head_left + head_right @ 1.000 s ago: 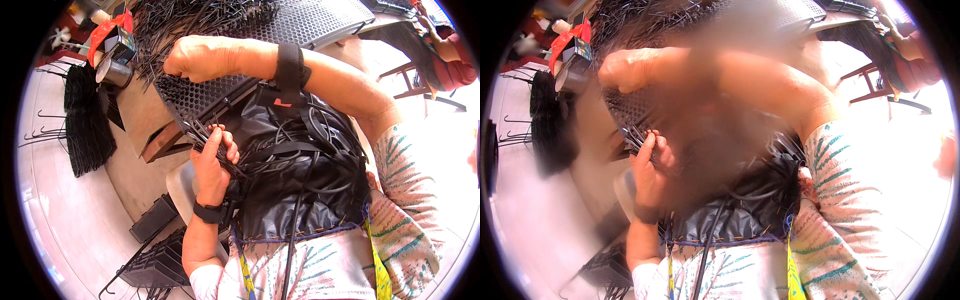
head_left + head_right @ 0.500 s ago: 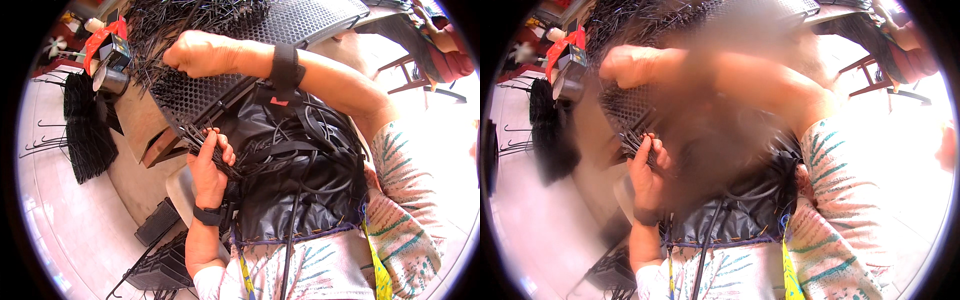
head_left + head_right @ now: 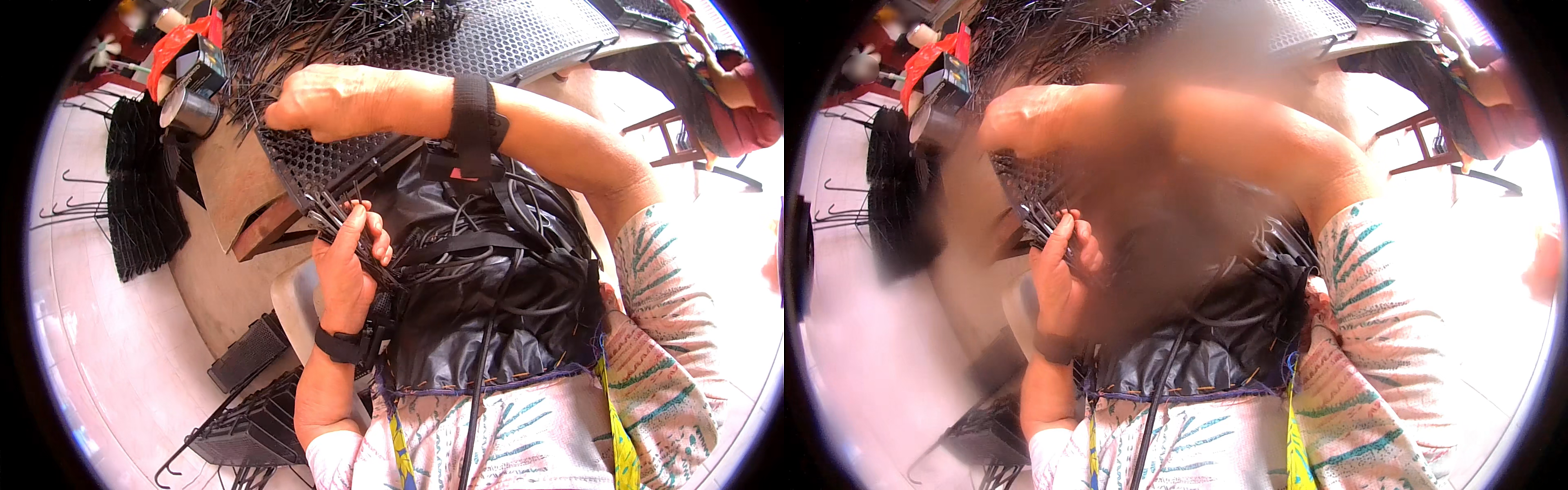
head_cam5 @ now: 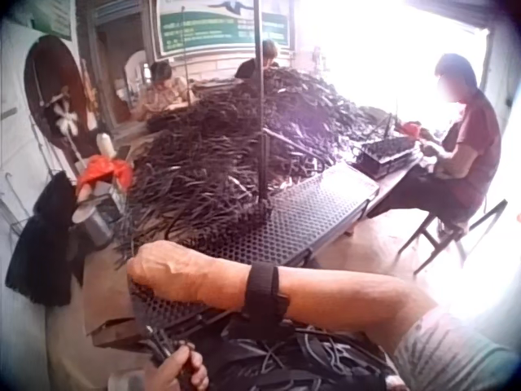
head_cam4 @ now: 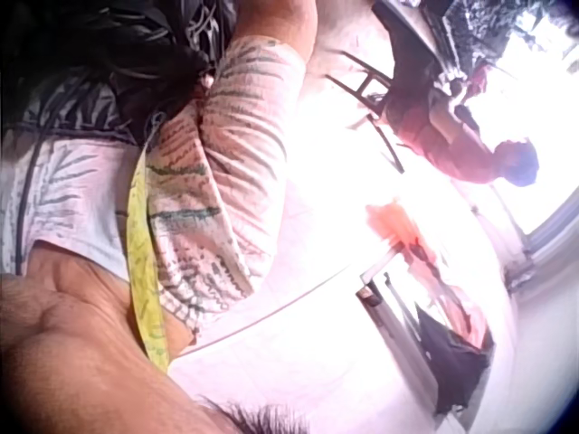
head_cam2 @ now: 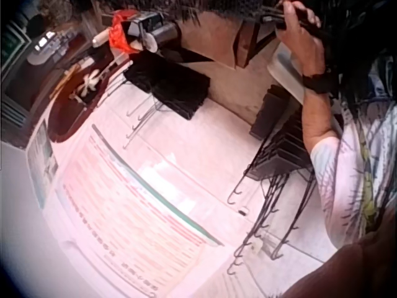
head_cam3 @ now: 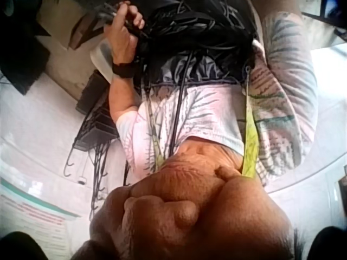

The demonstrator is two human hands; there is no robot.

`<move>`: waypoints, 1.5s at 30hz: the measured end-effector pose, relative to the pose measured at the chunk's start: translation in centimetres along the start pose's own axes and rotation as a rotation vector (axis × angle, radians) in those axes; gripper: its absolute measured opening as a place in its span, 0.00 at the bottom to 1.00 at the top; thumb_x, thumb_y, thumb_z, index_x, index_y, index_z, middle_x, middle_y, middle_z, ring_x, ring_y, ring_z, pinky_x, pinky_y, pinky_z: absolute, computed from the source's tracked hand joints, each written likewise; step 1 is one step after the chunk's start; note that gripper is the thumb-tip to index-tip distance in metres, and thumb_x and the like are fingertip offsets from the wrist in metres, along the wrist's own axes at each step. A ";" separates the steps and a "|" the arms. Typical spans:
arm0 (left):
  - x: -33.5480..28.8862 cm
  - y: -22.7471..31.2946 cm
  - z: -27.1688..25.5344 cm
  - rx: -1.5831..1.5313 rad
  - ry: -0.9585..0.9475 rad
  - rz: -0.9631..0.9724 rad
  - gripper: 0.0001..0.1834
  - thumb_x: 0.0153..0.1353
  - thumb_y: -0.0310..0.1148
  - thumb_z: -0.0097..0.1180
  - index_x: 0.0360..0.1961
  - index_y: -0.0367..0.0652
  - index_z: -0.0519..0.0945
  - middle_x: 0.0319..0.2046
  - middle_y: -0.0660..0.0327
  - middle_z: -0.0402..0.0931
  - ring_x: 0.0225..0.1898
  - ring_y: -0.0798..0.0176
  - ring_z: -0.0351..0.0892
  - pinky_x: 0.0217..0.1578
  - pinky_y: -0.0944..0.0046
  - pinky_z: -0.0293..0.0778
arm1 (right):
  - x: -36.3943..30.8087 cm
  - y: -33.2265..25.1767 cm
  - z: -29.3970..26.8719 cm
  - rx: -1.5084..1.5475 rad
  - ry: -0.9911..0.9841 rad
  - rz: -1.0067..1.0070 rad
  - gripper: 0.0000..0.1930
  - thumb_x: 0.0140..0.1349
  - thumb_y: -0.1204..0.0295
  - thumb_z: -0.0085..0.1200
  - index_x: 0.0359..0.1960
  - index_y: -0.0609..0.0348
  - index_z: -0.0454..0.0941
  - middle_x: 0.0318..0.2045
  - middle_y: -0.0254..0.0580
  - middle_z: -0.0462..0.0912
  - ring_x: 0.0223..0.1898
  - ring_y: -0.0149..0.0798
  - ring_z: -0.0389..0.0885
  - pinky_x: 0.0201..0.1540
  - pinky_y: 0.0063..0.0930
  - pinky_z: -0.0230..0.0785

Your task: The person inserts black plastic components one by one into a plastic grid template to assemble a combined structure by hand.

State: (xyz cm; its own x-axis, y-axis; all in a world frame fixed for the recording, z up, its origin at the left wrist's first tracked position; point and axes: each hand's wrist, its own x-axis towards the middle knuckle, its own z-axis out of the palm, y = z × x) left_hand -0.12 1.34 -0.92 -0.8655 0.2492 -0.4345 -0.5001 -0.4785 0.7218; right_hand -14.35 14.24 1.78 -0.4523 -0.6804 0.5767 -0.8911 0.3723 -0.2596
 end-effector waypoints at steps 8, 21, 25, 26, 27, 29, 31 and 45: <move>0.1 -0.1 -0.4 -0.035 0.056 0.027 0.06 0.55 0.30 0.50 0.31 0.38 0.70 0.18 0.60 0.69 0.14 0.68 0.65 0.13 0.71 0.59 | -3.7 -2.1 1.8 0.000 0.176 0.305 0.09 0.50 0.72 0.52 0.29 0.66 0.69 0.15 0.50 0.72 0.20 0.51 0.73 0.20 0.36 0.64; -0.1 -0.1 -0.1 -0.107 -0.006 0.048 0.07 0.55 0.31 0.50 0.33 0.39 0.71 0.18 0.60 0.70 0.13 0.68 0.65 0.13 0.72 0.59 | -5.0 -5.9 -2.7 0.458 0.229 0.689 0.05 0.50 0.78 0.51 0.29 0.64 0.75 0.19 0.33 0.76 0.19 0.22 0.72 0.21 0.16 0.64; 0.0 -0.2 0.1 -0.069 -0.019 0.025 0.08 0.55 0.32 0.51 0.33 0.38 0.72 0.18 0.61 0.69 0.13 0.69 0.65 0.13 0.72 0.59 | -3.8 -2.9 -2.7 -0.033 0.445 0.444 0.05 0.50 0.77 0.53 0.30 0.63 0.75 0.20 0.37 0.77 0.20 0.24 0.73 0.23 0.16 0.65; -0.1 -0.2 0.1 -0.055 -0.023 0.028 0.09 0.55 0.32 0.51 0.33 0.38 0.72 0.18 0.61 0.69 0.13 0.69 0.65 0.13 0.72 0.59 | -3.3 -2.9 -2.5 -0.030 0.443 0.443 0.05 0.50 0.77 0.53 0.30 0.63 0.75 0.20 0.37 0.77 0.20 0.24 0.73 0.23 0.16 0.65; -0.1 -0.2 0.1 -0.057 -0.021 0.029 0.09 0.55 0.32 0.51 0.33 0.38 0.72 0.18 0.61 0.69 0.13 0.69 0.65 0.13 0.72 0.59 | -3.0 -2.9 -2.3 -0.034 0.413 0.485 0.07 0.50 0.74 0.50 0.32 0.60 0.75 0.26 0.37 0.76 0.28 0.32 0.74 0.29 0.24 0.67; 0.0 -0.3 0.1 -0.029 -0.019 0.017 0.09 0.55 0.32 0.51 0.32 0.38 0.72 0.18 0.61 0.69 0.13 0.69 0.65 0.13 0.72 0.59 | -2.7 -2.1 -1.5 -0.136 0.496 0.291 0.06 0.48 0.78 0.53 0.30 0.63 0.75 0.24 0.44 0.77 0.23 0.38 0.77 0.25 0.22 0.68; 0.0 -0.3 0.2 -0.033 -0.014 0.014 0.09 0.55 0.32 0.52 0.32 0.38 0.72 0.17 0.61 0.69 0.13 0.69 0.64 0.13 0.72 0.58 | -2.8 -1.6 -0.9 -0.152 0.469 0.198 0.05 0.49 0.79 0.52 0.30 0.63 0.74 0.24 0.44 0.76 0.24 0.41 0.77 0.25 0.23 0.68; -0.1 -0.6 0.2 -0.056 -0.110 -0.004 0.09 0.55 0.32 0.51 0.32 0.37 0.72 0.17 0.61 0.69 0.13 0.70 0.64 0.13 0.73 0.60 | -3.4 -6.0 -1.4 0.358 -0.134 0.390 0.09 0.49 0.75 0.52 0.32 0.67 0.74 0.19 0.45 0.77 0.20 0.35 0.76 0.23 0.23 0.67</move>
State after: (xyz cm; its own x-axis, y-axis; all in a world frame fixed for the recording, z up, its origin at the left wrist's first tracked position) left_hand 0.25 1.74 -1.22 -0.8628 0.3409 -0.3733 -0.5040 -0.5230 0.6873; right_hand -7.44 15.22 2.42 -0.7321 -0.6178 0.2872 -0.6027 0.3909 -0.6957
